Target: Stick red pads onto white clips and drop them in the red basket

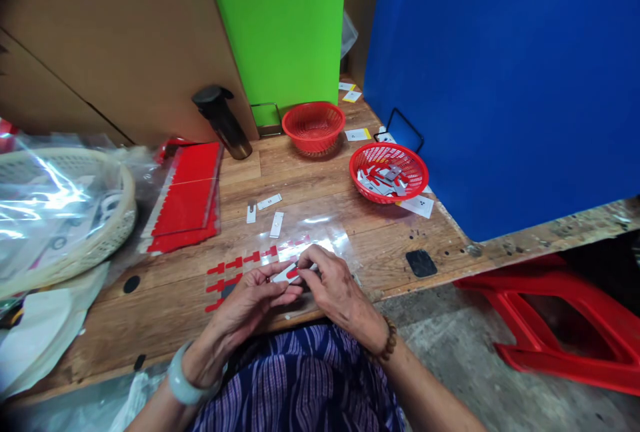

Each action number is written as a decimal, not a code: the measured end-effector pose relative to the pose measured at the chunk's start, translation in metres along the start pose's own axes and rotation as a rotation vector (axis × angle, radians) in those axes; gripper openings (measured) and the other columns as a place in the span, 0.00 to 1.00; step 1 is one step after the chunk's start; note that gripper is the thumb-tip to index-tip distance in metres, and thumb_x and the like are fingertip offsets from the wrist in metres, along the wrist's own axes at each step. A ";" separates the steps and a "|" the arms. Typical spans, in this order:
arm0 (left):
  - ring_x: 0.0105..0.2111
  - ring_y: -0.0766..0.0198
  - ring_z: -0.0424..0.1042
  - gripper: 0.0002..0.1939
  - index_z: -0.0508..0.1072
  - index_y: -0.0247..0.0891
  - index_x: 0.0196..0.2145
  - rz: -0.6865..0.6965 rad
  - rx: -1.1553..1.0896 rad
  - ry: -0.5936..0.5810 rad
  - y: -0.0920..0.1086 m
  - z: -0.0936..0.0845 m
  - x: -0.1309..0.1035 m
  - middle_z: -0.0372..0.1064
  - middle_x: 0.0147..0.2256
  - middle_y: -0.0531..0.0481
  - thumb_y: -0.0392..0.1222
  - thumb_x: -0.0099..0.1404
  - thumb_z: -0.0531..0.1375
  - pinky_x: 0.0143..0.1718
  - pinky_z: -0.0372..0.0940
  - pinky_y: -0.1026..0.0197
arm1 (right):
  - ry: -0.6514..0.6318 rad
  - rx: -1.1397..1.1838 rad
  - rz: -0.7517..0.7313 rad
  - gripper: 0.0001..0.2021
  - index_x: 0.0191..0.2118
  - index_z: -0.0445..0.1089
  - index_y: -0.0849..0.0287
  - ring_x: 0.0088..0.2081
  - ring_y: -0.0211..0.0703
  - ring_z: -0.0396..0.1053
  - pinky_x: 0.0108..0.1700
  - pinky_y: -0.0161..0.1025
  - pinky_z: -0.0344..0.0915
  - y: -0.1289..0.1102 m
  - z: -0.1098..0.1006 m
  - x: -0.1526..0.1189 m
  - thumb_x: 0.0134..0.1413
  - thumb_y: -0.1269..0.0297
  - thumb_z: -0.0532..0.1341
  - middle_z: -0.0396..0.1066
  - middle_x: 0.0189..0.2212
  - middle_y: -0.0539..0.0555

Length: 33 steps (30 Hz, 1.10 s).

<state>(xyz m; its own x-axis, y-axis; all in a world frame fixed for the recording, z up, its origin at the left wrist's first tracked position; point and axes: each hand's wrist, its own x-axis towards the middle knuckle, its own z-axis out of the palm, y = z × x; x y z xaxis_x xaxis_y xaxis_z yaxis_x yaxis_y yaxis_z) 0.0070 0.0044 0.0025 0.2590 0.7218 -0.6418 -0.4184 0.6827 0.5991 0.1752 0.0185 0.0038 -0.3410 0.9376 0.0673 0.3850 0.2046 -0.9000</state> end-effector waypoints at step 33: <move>0.24 0.64 0.75 0.21 0.72 0.29 0.40 0.202 0.187 0.141 -0.008 0.002 0.005 0.76 0.25 0.45 0.38 0.48 0.68 0.30 0.69 0.66 | 0.159 0.059 0.109 0.05 0.28 0.64 0.57 0.35 0.39 0.64 0.38 0.36 0.59 -0.004 0.018 -0.008 0.52 0.73 0.57 0.65 0.30 0.49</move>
<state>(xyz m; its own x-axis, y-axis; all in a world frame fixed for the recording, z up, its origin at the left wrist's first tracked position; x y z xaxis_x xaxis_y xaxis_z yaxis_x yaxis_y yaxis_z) 0.0128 0.0026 -0.0042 0.0584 0.8313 -0.5528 -0.2782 0.5454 0.7907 0.1610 0.0056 -0.0011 -0.1585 0.9869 0.0311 0.3593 0.0870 -0.9292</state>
